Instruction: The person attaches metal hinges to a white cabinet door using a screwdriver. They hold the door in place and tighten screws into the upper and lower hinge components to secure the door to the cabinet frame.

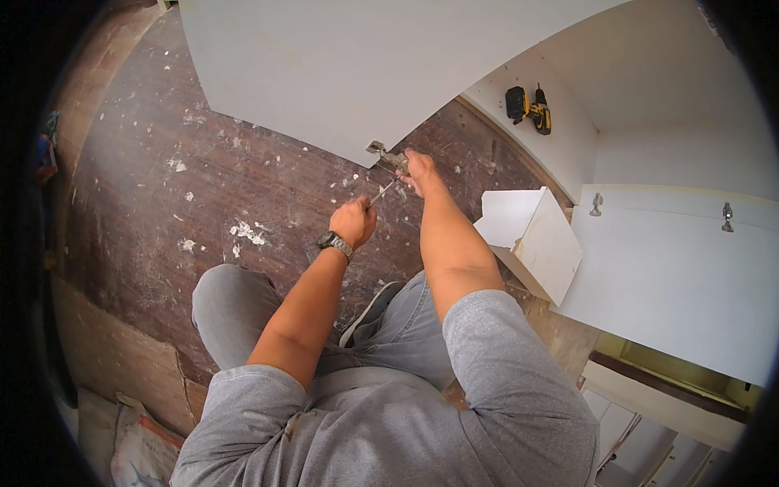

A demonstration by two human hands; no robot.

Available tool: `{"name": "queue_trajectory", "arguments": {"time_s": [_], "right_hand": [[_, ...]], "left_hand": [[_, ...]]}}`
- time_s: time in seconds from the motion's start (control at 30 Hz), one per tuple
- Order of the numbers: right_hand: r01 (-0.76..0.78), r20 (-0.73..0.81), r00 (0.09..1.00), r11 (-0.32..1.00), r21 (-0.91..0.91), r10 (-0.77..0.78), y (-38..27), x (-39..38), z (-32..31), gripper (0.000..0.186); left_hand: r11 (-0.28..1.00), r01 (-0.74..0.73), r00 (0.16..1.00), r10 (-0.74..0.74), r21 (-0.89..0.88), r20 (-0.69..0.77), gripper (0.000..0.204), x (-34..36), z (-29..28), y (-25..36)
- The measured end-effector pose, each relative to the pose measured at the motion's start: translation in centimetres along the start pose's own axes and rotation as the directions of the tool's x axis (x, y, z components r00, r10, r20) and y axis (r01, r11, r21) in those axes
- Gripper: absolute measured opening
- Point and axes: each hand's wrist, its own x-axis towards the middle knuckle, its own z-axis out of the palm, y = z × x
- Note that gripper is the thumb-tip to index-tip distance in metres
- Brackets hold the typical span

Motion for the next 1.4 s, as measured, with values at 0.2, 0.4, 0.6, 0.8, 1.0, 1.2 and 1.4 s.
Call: {"name": "queue_trajectory", "arguments": {"time_s": [0.2, 0.4, 0.6, 0.8, 1.0, 1.2, 1.4], "right_hand": [[0.008, 0.007, 1.000, 1.000, -0.001, -0.008, 0.1, -0.1, -0.2, 0.034], [0.011, -0.003, 1.000, 1.000, 0.009, -0.011, 0.0, 0.0, 0.0, 0.037], [0.011, -0.008, 1.000, 1.000, -0.008, -0.012, -0.1, 0.1, -0.3, 0.037], [0.005, 0.019, 1.000, 1.000, -0.013, -0.005, -0.3, -0.1, -0.2, 0.037], [-0.014, 0.006, 1.000, 1.000, -0.018, 0.014, -0.7, -0.4, 0.2, 0.040], [-0.018, 0.013, 1.000, 1.000, -0.010, 0.018, -0.8, -0.6, 0.2, 0.041], [-0.025, 0.020, 0.999, 0.998, -0.066, 0.027, -0.8, -0.4, 0.1, 0.038]], "left_hand": [[1.000, -0.021, 1.000, 0.021, -0.016, -0.012, 0.024, 0.0, 0.2, 0.1], [1.000, 0.000, 0.999, -0.002, -0.024, -0.054, 0.022, 0.1, 0.2, -0.2], [1.000, 0.013, 1.000, -0.013, -0.008, 0.007, 0.024, 0.1, 0.4, 0.2], [0.996, 0.070, 0.997, -0.068, -0.054, 0.044, 0.025, 0.2, 0.1, 0.5], [0.993, 0.072, 0.996, -0.075, -0.092, -0.037, 0.024, 0.1, 0.0, 0.1], [0.993, 0.088, 0.996, -0.088, -0.080, -0.006, 0.026, 0.0, -0.2, 0.3], [0.988, 0.111, 0.994, -0.110, -0.112, 0.015, 0.027, 0.5, -0.7, 0.5]]}}
